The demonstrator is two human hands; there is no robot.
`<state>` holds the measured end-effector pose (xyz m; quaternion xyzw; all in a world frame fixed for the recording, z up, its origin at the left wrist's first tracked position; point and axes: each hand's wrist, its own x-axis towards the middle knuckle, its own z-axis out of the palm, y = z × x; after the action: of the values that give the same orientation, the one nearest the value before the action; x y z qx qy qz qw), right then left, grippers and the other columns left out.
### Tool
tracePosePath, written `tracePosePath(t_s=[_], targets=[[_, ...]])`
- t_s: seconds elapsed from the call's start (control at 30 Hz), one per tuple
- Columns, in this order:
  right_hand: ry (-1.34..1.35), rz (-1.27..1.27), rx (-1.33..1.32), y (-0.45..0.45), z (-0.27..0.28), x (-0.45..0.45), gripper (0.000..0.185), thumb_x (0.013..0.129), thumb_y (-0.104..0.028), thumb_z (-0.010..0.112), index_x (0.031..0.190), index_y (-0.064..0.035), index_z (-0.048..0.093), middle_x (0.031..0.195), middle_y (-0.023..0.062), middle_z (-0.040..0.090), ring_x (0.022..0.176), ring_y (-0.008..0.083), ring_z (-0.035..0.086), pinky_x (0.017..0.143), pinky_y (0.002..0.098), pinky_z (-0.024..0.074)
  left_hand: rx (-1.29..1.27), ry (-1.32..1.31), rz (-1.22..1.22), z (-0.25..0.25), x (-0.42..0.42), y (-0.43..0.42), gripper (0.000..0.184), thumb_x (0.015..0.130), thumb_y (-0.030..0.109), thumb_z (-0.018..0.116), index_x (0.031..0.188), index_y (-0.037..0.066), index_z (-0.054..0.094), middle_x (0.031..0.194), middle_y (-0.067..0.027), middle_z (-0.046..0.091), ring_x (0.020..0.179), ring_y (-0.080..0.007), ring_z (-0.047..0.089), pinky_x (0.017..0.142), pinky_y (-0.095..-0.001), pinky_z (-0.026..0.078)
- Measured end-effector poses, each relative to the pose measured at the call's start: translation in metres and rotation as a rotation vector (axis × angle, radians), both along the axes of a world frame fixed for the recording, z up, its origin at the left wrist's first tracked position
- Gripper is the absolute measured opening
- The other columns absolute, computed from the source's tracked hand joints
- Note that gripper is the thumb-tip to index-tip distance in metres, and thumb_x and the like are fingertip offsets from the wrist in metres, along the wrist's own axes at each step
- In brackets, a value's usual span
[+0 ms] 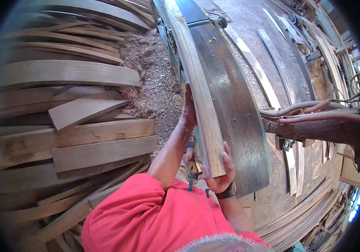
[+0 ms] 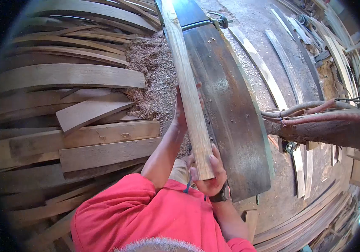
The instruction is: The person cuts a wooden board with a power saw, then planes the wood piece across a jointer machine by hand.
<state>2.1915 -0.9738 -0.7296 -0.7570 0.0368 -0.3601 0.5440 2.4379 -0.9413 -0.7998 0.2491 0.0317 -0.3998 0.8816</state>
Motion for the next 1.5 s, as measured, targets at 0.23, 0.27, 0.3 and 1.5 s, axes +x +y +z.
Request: tracePosePath(t_s=[0.23,0.27,0.3,1.5], targets=[[0.409,0.235,-0.075,-0.062,-0.034,-0.058,0.061,0.079,-0.027,0.090,0.129,-0.0015,0.066,0.147,0.0244,0.057,0.139,0.0371,0.054,0.113,0.0469,0.0440,0.702,-0.587,0.282,0.016,-0.017,0.075,0.067,0.094,0.053,0.073,0.134,0.000,0.060,0.120,-0.0094,0.070,0.108,-0.0178,0.065,0.096,-0.0355,0.052],[0.358,0.179,-0.086,-0.086,-0.031,-0.039,0.062,0.081,-0.026,0.088,0.132,-0.0006,0.064,0.148,0.0237,0.056,0.138,0.0367,0.055,0.114,0.0468,0.0430,0.654,-0.644,0.274,0.017,-0.020,0.092,0.070,0.090,0.049,0.078,0.135,-0.001,0.059,0.122,-0.0094,0.069,0.110,-0.0181,0.064,0.098,-0.0350,0.050],[0.304,0.128,-0.094,-0.108,-0.025,-0.008,0.063,0.083,-0.025,0.087,0.135,0.0002,0.062,0.149,0.0229,0.056,0.137,0.0363,0.056,0.115,0.0466,0.0421,0.610,-0.701,0.269,0.018,-0.022,0.107,0.073,0.086,0.046,0.083,0.135,-0.002,0.058,0.125,-0.0094,0.069,0.112,-0.0185,0.063,0.101,-0.0345,0.048],[0.343,-0.686,1.919,0.015,-0.015,-0.196,0.079,0.082,-0.077,0.068,0.126,-0.0123,0.062,0.125,0.0127,0.067,0.112,0.0273,0.065,0.098,0.0506,0.0495,1.133,-2.187,-1.102,0.088,0.112,-0.053,0.067,0.080,0.073,0.068,0.087,0.007,0.075,0.088,-0.0205,0.074,0.084,-0.0386,0.072,0.072,-0.0479,0.054]])
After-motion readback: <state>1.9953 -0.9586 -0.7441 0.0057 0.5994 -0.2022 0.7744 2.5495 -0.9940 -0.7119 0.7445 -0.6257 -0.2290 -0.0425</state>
